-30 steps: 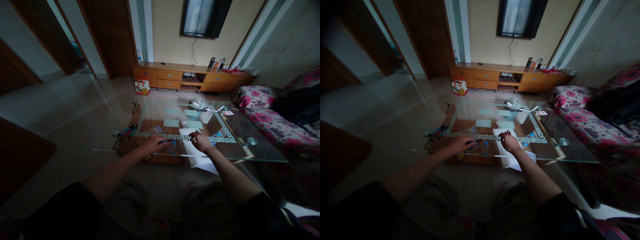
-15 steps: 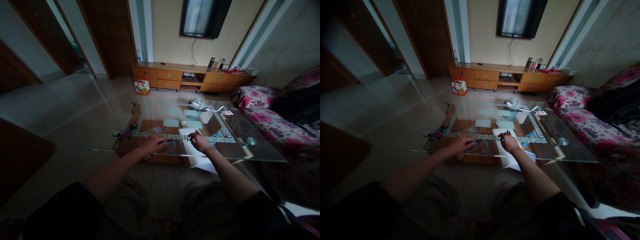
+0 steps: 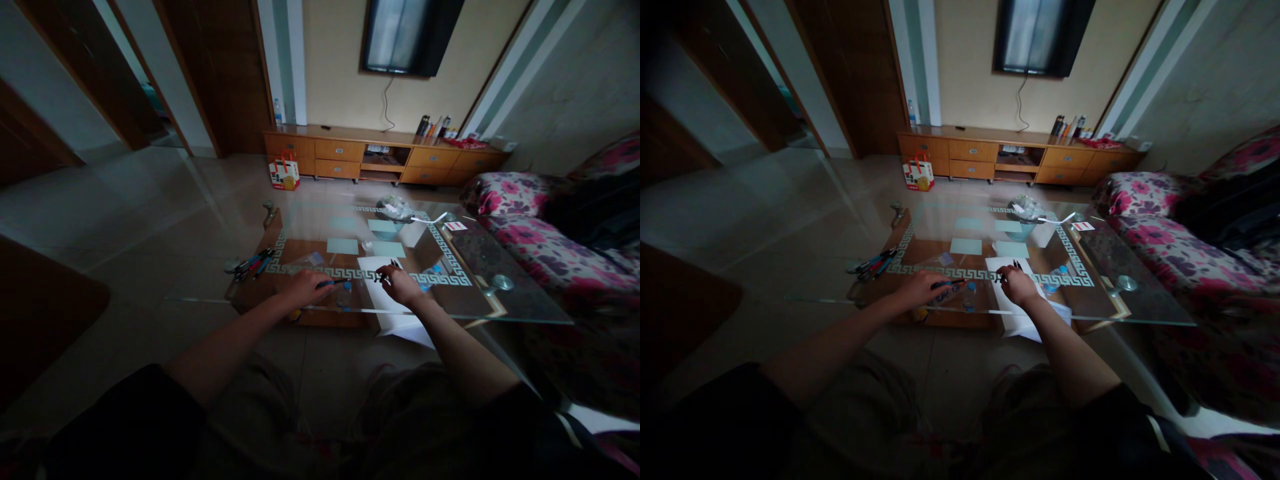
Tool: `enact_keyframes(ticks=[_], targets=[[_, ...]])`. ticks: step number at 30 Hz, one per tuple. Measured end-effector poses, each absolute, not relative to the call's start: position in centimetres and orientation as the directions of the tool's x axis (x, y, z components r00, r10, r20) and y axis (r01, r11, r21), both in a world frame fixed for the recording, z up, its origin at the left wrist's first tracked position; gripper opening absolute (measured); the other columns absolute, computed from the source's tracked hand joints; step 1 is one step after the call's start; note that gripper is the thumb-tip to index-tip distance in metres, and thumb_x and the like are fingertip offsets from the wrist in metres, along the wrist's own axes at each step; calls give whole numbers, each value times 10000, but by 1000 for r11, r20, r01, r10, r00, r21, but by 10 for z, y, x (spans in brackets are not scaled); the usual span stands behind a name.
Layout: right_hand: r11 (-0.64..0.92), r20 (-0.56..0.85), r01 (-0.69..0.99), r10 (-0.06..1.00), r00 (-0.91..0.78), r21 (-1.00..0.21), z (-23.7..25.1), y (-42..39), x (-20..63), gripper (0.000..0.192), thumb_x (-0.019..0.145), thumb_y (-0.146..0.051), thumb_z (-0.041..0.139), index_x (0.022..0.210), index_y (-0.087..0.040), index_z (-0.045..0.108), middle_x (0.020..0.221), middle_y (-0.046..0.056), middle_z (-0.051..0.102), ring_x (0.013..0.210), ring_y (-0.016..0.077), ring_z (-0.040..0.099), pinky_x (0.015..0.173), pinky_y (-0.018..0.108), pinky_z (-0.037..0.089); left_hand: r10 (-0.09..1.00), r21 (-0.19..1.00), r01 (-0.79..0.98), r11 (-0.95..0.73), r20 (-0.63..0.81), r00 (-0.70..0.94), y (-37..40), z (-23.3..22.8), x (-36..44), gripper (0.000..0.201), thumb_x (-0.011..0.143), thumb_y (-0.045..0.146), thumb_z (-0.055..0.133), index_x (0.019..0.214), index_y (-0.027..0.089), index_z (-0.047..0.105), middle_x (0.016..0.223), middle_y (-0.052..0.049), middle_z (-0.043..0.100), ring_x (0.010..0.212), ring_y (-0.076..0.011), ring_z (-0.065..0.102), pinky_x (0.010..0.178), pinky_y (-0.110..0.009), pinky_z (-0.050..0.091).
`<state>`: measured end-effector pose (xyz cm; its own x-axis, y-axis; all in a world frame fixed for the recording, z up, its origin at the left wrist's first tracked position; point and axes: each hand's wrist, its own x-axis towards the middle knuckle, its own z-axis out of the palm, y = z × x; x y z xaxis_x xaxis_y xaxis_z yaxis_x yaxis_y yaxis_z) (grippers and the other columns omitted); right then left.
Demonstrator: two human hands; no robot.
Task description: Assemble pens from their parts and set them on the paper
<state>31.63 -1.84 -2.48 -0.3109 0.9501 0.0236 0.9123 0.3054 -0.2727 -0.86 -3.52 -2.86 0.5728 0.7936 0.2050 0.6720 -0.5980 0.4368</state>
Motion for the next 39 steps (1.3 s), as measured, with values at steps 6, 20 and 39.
enact_keyframes(ticks=[6,20,39], targets=[[305,23,913,950,-311,-271,-24,-19,316,352,837,-120,579,1173,-203,639,1122,94,679,987,209,640,902,301,469,794,427,677,-600,209,571,-35,-27,-9,273,955,421,541,1050,249,731,932,-23,751,827,-180,666,738,-264,447],[308,8,914,948,-318,-264,-31,-15,319,380,832,-124,576,1200,-204,625,1137,89,671,1001,206,637,919,301,461,794,420,682,-599,204,572,-35,-26,-9,269,952,412,545,1046,247,735,962,-28,753,858,-184,667,756,-266,451],[660,301,690,751,-588,-297,8,-50,262,275,1024,-332,399,1189,-198,573,1113,115,578,1048,252,557,951,389,463,748,452,605,-656,282,601,-35,-30,-3,181,908,346,627,996,217,719,930,-22,742,829,-163,665,776,-257,464]])
